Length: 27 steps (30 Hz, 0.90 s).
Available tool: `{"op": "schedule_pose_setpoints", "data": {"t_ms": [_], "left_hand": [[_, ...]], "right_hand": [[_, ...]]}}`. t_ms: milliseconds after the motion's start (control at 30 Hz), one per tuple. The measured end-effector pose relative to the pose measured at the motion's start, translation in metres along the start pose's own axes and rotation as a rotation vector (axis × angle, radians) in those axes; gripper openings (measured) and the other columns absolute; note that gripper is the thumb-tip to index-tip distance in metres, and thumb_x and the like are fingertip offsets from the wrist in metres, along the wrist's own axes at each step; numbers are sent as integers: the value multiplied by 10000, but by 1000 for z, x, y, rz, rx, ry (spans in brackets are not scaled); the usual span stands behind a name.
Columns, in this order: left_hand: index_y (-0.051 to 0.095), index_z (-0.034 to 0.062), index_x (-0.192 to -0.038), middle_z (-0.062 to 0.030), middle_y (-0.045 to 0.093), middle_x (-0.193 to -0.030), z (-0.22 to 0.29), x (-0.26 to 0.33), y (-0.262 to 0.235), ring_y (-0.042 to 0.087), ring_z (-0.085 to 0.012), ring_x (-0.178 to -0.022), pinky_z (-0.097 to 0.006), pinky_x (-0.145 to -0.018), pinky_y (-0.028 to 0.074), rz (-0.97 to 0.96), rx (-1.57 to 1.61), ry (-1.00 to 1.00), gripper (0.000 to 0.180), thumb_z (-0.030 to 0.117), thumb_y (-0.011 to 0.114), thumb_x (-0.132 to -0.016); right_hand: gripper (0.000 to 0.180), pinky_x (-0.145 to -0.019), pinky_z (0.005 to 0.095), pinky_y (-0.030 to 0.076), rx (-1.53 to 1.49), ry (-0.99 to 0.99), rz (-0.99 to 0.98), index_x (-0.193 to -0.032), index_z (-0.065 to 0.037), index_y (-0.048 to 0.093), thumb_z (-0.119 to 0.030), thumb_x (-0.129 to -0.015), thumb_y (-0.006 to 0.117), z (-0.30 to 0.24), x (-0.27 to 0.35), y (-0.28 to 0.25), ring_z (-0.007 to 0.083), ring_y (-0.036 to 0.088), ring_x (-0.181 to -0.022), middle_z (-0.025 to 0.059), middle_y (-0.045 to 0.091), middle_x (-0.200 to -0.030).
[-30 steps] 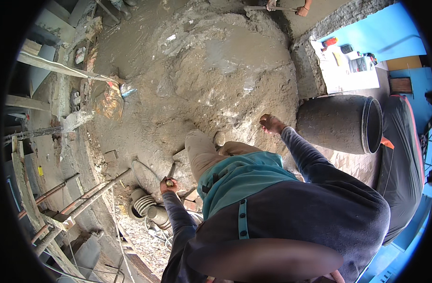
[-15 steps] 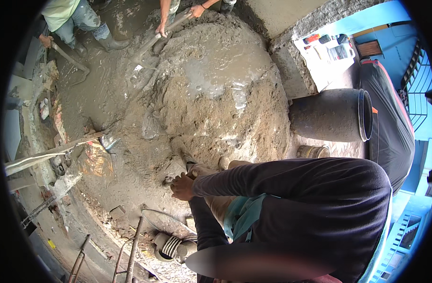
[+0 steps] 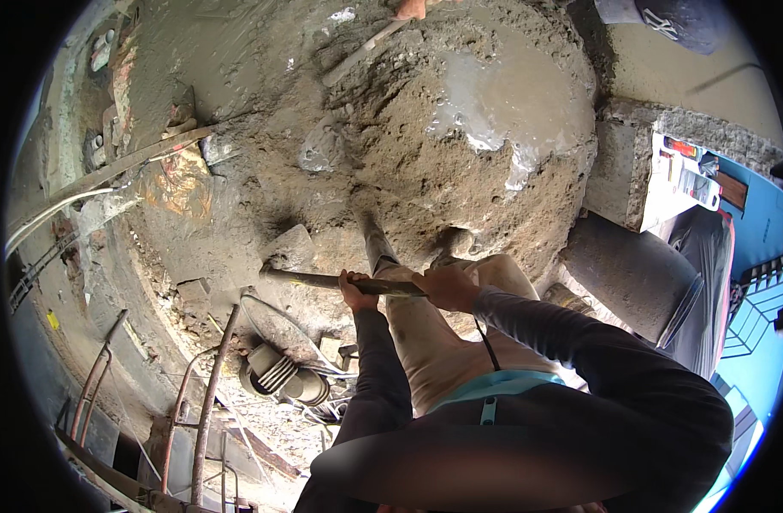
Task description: The person uses a long-handled tool to spread and level wet concrete on a floor while two coworkers also work nearby. The person briefly picks up a metal bowl and pours water into a large black drum before resuming leveling the concrete.
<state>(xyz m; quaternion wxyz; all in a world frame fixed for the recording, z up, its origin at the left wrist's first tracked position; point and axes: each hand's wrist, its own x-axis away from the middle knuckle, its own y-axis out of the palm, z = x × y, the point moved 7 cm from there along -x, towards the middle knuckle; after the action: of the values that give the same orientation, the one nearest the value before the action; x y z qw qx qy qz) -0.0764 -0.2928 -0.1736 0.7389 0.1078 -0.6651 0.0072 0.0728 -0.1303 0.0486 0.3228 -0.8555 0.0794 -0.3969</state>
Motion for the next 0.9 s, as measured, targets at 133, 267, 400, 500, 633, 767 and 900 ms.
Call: {"op": "schedule_pose_setpoints", "data": {"t_ms": [133, 267, 400, 500, 633, 767, 900], "left_hand": [[491, 139, -863, 28, 485, -745, 26, 41, 76, 497, -104, -610, -292, -580, 483, -60, -84, 289, 254, 294, 646, -992], [480, 125, -808, 5, 470, -675, -3, 15, 150, 490, -139, -565, -322, -542, 460, -28, -294, 419, 305, 318, 616, -1001], [518, 73, -875, -35, 545, -713, -136, -6, 196, 515, -201, -603, -415, -577, 471, 8, -575, 133, 276, 295, 617, -1006], [496, 111, -882, -34, 508, -690, -218, 9, 202, 495, -199, -646, -392, -637, 477, -124, -692, -187, 274, 311, 576, -1050], [538, 106, -933, -49, 606, -765, -213, 29, 199, 587, -209, -702, -361, -658, 543, -218, -642, -248, 256, 332, 625, -1017], [564, 96, -927, -88, 628, -771, -184, 23, 206, 633, -223, -730, -339, -687, 561, -224, -632, -135, 308, 382, 578, -1040], [558, 127, -829, -11, 583, -648, -215, 21, 195, 606, -179, -628, -346, -715, 565, -12, -616, -205, 356, 422, 591, -1027]], "right_hand": [[210, -598, 505, 532, 45, 62, -125, -1090, -104, 559, -198, -905, 591, 35, -16, -4, 331, 711, -680, 146, 684, -736], [229, -645, 495, 561, -75, 89, -54, -1092, -87, 559, -167, -884, 616, 94, -30, -17, 350, 724, -728, 168, 699, -780], [258, -676, 499, 577, -227, 314, 115, -1116, -60, 557, -134, -875, 611, 162, 46, -43, 376, 728, -758, 191, 707, -801], [244, -645, 528, 577, -423, 502, 178, -1062, 12, 551, -130, -865, 583, 168, 125, -50, 425, 715, -730, 241, 692, -791], [246, -724, 544, 574, -571, 483, 240, -1004, 48, 576, -152, -860, 571, 146, 169, -72, 446, 714, -827, 275, 700, -879], [267, -762, 521, 570, -649, 428, 112, -1030, 50, 595, -166, -876, 566, 147, 224, -96, 436, 715, -865, 247, 709, -906], [340, -718, 511, 575, -576, 366, 18, -993, 48, 623, -258, -845, 652, 194, 289, -129, 412, 718, -820, 222, 696, -790]]}}
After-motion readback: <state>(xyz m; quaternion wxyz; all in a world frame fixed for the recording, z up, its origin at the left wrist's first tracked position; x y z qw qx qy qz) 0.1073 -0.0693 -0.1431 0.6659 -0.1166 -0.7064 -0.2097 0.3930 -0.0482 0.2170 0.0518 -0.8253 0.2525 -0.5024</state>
